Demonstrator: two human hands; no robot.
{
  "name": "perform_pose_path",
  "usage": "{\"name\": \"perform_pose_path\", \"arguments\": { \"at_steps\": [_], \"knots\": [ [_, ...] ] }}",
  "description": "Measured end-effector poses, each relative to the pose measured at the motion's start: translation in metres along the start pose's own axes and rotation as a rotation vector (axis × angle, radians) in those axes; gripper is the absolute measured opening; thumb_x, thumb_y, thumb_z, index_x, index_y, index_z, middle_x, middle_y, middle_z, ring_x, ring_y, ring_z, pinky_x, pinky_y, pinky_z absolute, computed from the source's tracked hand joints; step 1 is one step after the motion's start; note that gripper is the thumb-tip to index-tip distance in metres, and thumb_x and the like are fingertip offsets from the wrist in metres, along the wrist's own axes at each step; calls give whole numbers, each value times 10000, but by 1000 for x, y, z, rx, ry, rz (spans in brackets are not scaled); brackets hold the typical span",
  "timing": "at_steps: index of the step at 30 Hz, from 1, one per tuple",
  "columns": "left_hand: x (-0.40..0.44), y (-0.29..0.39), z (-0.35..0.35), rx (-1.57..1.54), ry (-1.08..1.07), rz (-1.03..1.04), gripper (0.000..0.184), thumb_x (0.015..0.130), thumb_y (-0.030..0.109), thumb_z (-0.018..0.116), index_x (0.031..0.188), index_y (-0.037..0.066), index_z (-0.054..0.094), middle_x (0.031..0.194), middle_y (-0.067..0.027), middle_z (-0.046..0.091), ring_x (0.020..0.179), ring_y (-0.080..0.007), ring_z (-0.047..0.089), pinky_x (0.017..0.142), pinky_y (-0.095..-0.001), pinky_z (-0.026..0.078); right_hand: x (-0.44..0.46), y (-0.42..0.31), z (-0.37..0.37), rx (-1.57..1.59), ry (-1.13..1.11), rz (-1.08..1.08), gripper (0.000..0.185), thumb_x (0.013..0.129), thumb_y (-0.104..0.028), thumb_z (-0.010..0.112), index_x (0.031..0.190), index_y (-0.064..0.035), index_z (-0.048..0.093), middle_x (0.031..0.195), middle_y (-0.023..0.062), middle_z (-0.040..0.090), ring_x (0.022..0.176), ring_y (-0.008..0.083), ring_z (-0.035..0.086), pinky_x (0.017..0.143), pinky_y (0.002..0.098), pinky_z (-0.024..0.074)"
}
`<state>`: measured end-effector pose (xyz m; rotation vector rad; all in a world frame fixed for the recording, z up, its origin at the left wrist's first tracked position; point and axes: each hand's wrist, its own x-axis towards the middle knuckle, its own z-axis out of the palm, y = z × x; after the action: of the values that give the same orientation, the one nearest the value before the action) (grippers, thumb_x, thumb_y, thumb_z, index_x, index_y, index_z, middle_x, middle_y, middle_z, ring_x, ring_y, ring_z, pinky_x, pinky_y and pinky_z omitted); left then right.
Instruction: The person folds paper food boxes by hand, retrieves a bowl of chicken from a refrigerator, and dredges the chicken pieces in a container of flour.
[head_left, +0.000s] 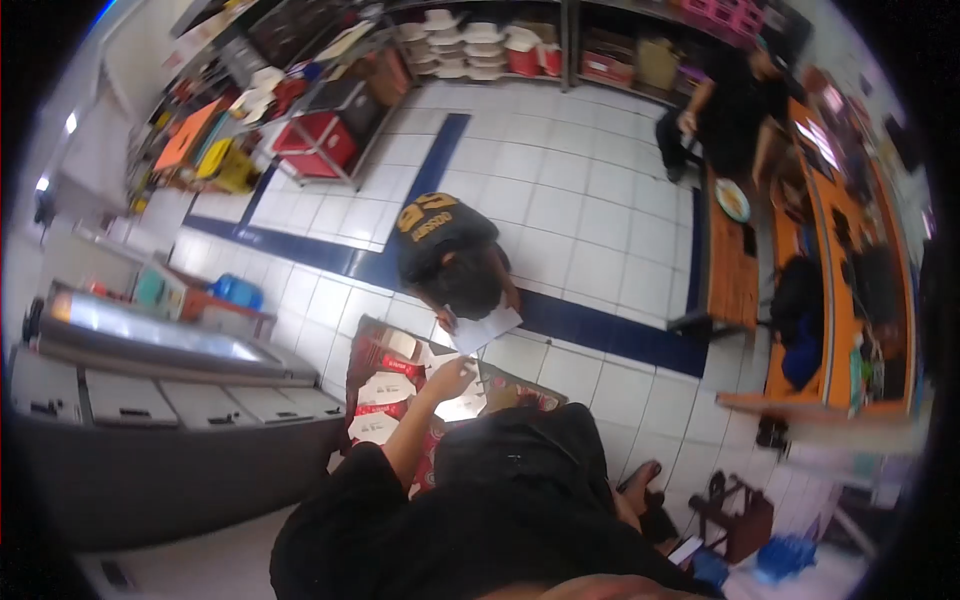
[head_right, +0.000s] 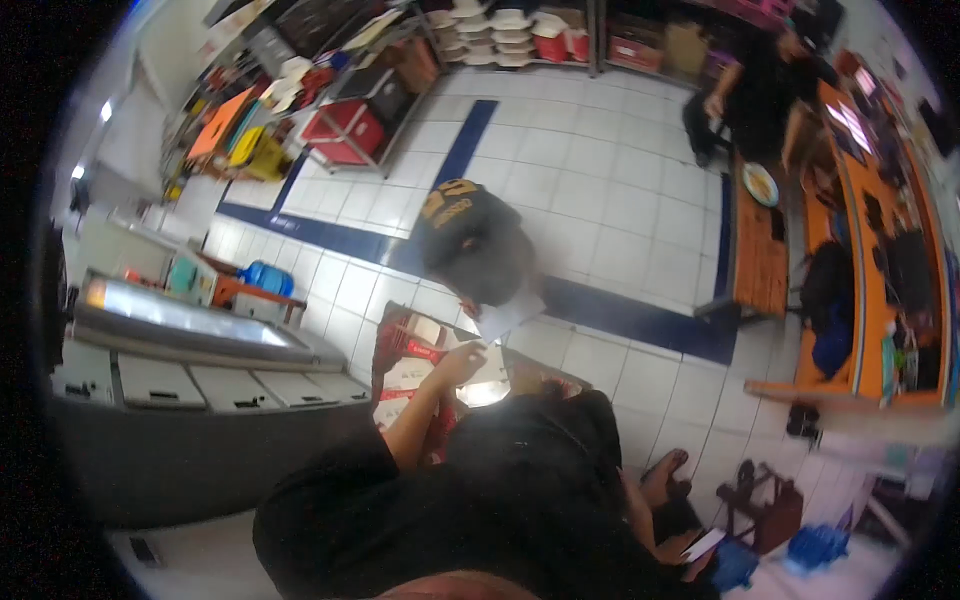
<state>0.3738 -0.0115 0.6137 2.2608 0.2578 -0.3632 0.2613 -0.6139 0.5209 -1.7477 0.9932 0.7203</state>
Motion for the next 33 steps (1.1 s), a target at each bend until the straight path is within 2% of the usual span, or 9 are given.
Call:
{"name": "perform_pose_path", "arguments": {
  "at_steps": [5, 10, 15, 17, 25, 28, 30, 31, 33],
  "knots": [
    [67, 63, -27, -122, -39, 10, 499, 993, 339, 668, 1394, 46, 618, 1186, -228, 756, 1051, -361, 749, 954, -434, 569, 62, -63, -27, -100, -61, -26, 795, 964, -588, 678, 1528, -62, 486, 1361, 192, 641, 1214, 374, 653, 1012, 522, 537],
    [125, -51, 70, -407, 217, -419, 525, 964, 438, 693, 1279, 19, 690, 1071, -232, 773, 1000, -314, 766, 901, -426, 591, 140, -173, -54, -324, -220, -12, 746, 976, -575, 664, 1510, -80, 503, 1322, 185, 656, 1179, 366, 669, 982, 528, 548],
    [66, -41, 153, -495, -400, -854, 475, 948, 459, 673, 1102, 21, 776, 1011, -236, 785, 978, -326, 778, 909, -436, 600, 209, -364, -34, -349, -374, -46, 698, 988, -563, 650, 1492, -98, 521, 1284, 178, 671, 1145, 359, 685, 951, 533, 558],
    [67, -16, 148, -534, -428, -919, 468, 954, 449, 662, 1106, 21, 774, 1026, -237, 782, 989, -336, 774, 911, -442, 599, 226, -471, -3, -284, -440, -47, 600, 1004, -509, 643, 1452, -123, 542, 1232, 159, 683, 1093, 340, 699, 909, 527, 567],
    [280, -10, 44, -617, 55, -929, 445, 977, 412, 619, 1121, 17, 766, 1085, -240, 772, 1032, -374, 756, 918, -469, 595, 257, -883, 170, -109, -480, -581, 417, 1075, -395, 605, 1363, -94, 590, 1200, 127, 715, 1001, 262, 725, 751, 377, 578],
    [383, -19, -28, -627, 168, -883, 437, 986, 398, 603, 1126, 16, 763, 1107, -241, 769, 1048, -389, 750, 921, -478, 593, 299, -947, 221, -248, -360, -535, 384, 1073, -372, 606, 1320, -77, 628, 1163, 123, 721, 938, 248, 728, 711, 355, 568],
    [433, -15, -77, -629, 217, -861, 432, 992, 388, 593, 1130, 15, 761, 1121, -242, 766, 1058, -398, 745, 922, -485, 592, 407, -935, 231, -377, -315, -548, 300, 1051, -331, 611, 1110, -48, 690, 944, 105, 732, 712, 207, 686, 566, 365, 527],
    [454, -11, -104, -623, 239, -849, 430, 995, 384, 587, 1132, 15, 760, 1129, -242, 765, 1064, -403, 743, 923, -488, 592, 461, -932, 223, -669, -534, -523, 336, 1055, -315, 611, 1268, -63, 677, 1005, 137, 734, 838, 246, 737, 701, 382, 576],
    [482, -4, -143, -607, 273, -843, 426, 1000, 374, 576, 1135, 14, 758, 1143, -243, 762, 1074, -413, 739, 925, -495, 590, 409, -969, 256, -901, -520, -273, 339, 1036, -322, 612, 1221, -51, 697, 948, 144, 730, 792, 255, 738, 682, 435, 587]
  ]
}}
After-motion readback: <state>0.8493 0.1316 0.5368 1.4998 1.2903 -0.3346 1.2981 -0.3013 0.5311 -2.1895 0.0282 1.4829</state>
